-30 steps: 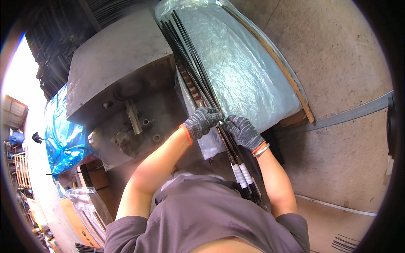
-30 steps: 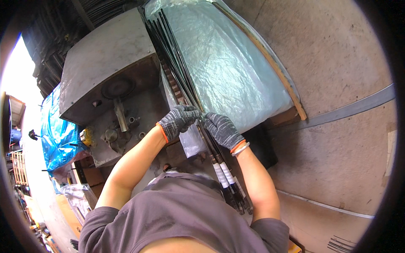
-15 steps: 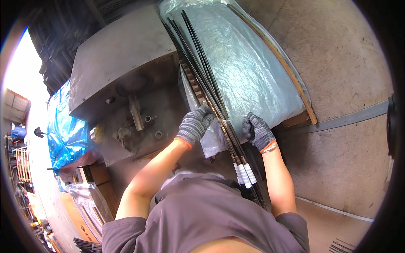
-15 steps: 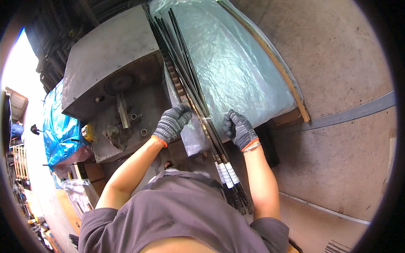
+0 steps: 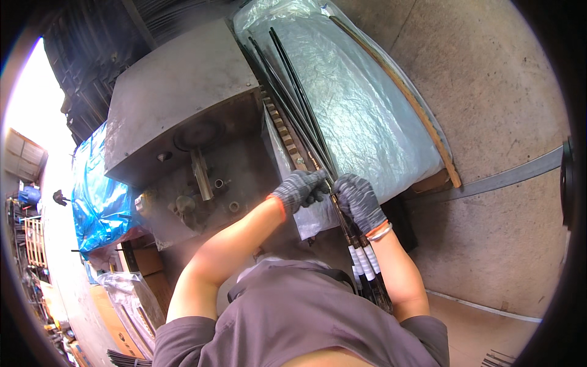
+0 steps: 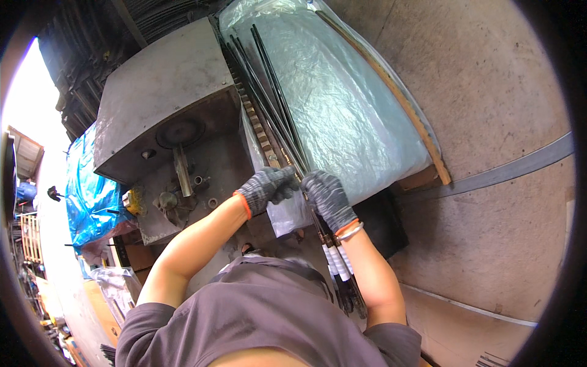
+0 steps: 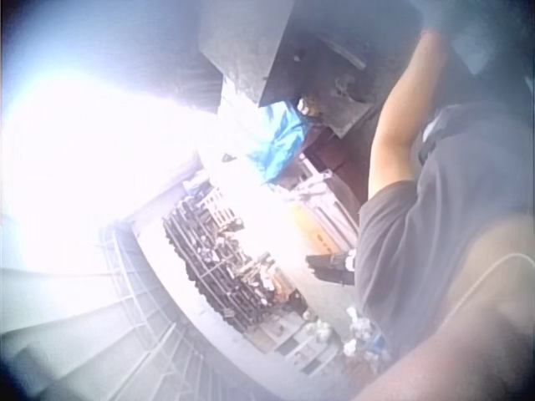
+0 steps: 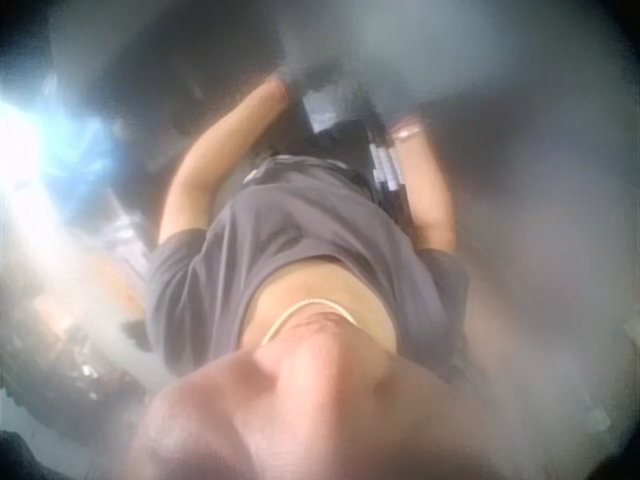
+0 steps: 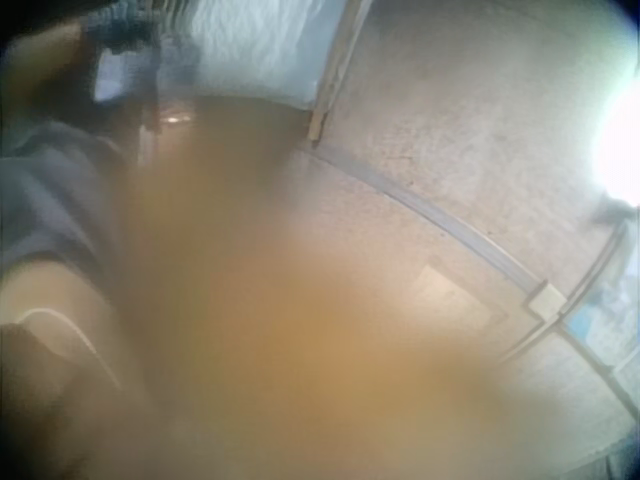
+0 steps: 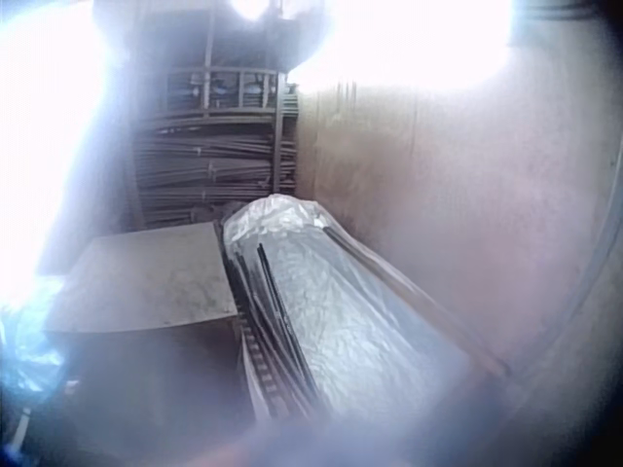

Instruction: The person removes long black metal rods from a machine, gathers them into a bundle, and carries them to a nearby pallet. They then place the bundle onto the pallet with other similar rods.

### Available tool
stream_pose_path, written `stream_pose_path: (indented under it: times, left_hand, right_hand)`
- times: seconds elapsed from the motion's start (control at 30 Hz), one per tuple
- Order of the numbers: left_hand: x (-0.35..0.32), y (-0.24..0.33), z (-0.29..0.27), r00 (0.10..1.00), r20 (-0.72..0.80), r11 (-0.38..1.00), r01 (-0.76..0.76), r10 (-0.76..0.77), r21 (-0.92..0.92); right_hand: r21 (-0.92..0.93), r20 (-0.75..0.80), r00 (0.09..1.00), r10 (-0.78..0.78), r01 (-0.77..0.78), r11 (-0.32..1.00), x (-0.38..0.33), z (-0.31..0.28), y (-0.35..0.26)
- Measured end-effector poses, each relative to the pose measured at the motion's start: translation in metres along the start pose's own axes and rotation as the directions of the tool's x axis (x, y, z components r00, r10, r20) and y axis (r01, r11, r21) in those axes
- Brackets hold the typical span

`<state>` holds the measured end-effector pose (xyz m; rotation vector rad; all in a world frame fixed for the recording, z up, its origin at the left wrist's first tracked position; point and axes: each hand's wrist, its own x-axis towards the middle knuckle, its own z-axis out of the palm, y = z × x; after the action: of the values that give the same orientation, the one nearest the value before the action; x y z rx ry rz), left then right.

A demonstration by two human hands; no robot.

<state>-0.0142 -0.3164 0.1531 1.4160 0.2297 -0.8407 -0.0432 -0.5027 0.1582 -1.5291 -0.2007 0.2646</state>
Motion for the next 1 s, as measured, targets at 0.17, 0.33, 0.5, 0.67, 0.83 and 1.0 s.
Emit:
stream_pose_path:
  times: [0.17, 0.33, 0.5, 0.67, 0.83, 1.0]
  left_hand:
    - [0.028, -0.012, 0.014, 0.994, 0.076, 0.979, 0.088, -0.075, -0.181]
    - [0.028, -0.007, 0.011, 0.975, 0.172, 0.964, 0.174, -0.14, -0.203]
    - [0.029, -0.013, 0.012, 0.965, 0.144, 0.886, -0.26, 0.221, 0.383]
    - [0.013, -0.014, 0.016, 0.79, 0.269, 0.444, -0.551, 0.551, 0.707]
    - [0.014, -0.026, 0.023, 0.781, 0.08, 0.51, -0.479, 0.62, 0.715]
    - [0.039, -0.043, 0.009, 0.876, 0.032, 0.831, -0.467, 0.481, 0.302]
  right_hand:
    - [-0.758, 0.137, 0.968, -0.211, 0.239, 0.606, -0.005, 0.015, -0.013]
    - [-0.941, 0.188, 0.979, -0.076, 0.202, 0.27, -0.014, 0.026, -0.033]
    - [-0.57, 0.189, 0.969, -0.161, 0.242, 0.786, -0.007, 0.02, -0.039]
    - [-0.089, -0.112, 0.991, -0.074, 0.064, 0.994, 0.024, -0.002, -0.048]
    - [-0.014, -0.338, 0.869, -0.362, 0.38, 0.925, 0.045, -0.016, -0.055]
    - [-0.848, -0.024, 0.745, -0.666, 0.338, 0.408, 0.005, -0.026, -0.047]
